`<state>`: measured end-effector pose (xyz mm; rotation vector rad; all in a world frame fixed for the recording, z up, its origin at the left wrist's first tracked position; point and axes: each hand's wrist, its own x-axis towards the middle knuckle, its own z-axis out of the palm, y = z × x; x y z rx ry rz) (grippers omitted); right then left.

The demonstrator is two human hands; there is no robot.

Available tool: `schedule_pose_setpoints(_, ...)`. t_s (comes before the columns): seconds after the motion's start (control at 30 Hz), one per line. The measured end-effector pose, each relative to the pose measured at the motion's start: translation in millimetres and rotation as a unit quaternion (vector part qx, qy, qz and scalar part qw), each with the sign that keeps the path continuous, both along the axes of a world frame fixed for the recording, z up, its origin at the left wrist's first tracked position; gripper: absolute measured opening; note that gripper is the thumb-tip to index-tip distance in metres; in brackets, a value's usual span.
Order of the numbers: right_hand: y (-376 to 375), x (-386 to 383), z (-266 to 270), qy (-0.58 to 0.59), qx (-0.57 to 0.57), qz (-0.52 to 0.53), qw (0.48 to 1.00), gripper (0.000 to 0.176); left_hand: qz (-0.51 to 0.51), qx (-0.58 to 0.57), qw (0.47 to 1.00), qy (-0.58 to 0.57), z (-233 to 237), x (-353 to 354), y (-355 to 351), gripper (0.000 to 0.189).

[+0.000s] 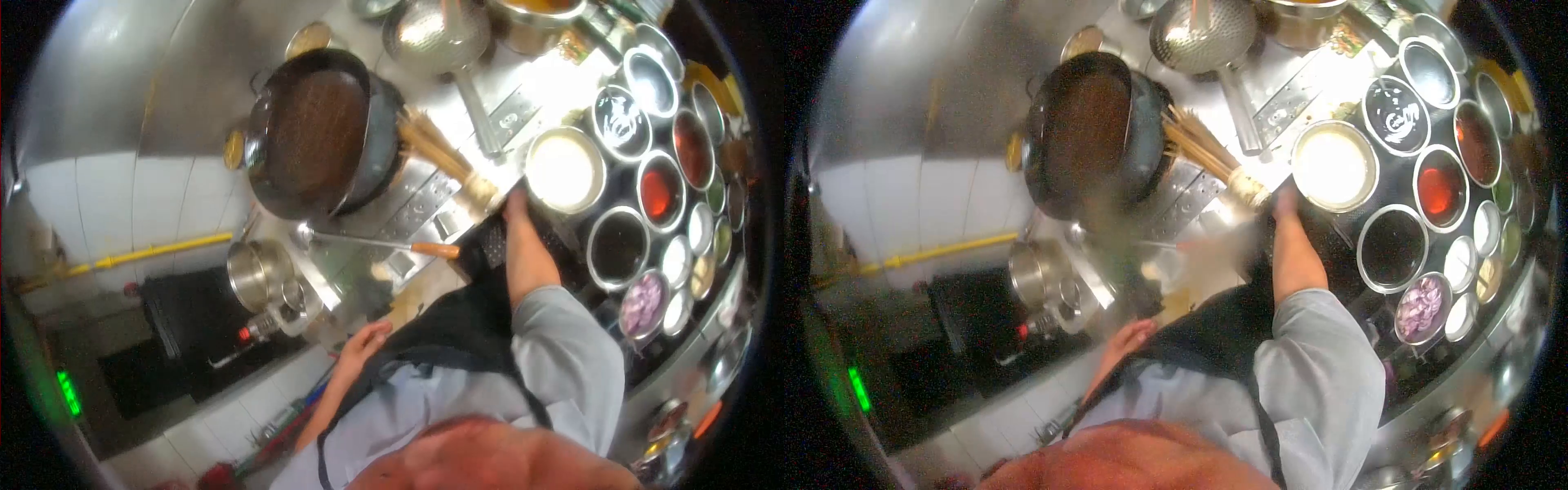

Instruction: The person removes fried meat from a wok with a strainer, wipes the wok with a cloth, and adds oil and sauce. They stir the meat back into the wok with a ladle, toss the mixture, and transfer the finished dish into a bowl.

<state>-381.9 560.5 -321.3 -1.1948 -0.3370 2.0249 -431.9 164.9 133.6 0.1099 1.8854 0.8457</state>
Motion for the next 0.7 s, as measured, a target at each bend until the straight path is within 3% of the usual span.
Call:
schedule_pose_setpoints(0.07, 2, -3, -19, -0.088, 0.039, -0.002, 0.995, 0.037, -0.014, 0.013, 1.0, -0.005, 2, -2, 3, 0.036)
schedule_pose_setpoints(0.13, 7, -12, 11, -0.168, 0.004, -0.004, 0.986, 0.04, -0.055, 0.02, 0.998, 0.021, 10, -11, 28, 0.035)
schedule_pose_setpoints(0.2, 10, -15, 18, -0.153, -0.001, -0.003, 0.988, 0.04, -0.091, 0.024, 0.995, 0.044, 21, -25, 61, 0.034)
schedule_pose_setpoints(0.3, -3, -16, 16, -0.127, -0.012, -0.016, 0.992, 0.041, -0.134, 0.173, 0.967, 0.128, 36, -70, 140, 0.033)
schedule_pose_setpoints(0.4, -22, -16, 12, -0.105, -0.033, -0.024, 0.994, 0.042, -0.184, 0.247, 0.932, 0.189, 48, -113, 238, 0.036)
schedule_pose_setpoints(0.47, -29, -14, 10, -0.107, -0.045, -0.025, 0.993, 0.043, -0.018, 0.348, 0.93, 0.12, 33, -128, 305, 0.037)
schedule_pose_setpoints(0.57, -16, -15, 15, -0.105, -0.056, -0.016, 0.993, 0.044, 0.032, 0.321, 0.936, 0.143, 46, -137, 394, 0.041)
schedule_pose_setpoints(0.63, -9, -10, 13, -0.103, -0.066, -0.01, 0.992, 0.044, 0.079, 0.269, 0.96, -0.01, 53, -142, 436, 0.042)
schedule_pose_setpoints(0.7, 6, -4, 14, -0.102, -0.072, -0.001, 0.992, 0.045, 0.052, 0.258, 0.964, -0.025, 52, -148, 463, 0.041)
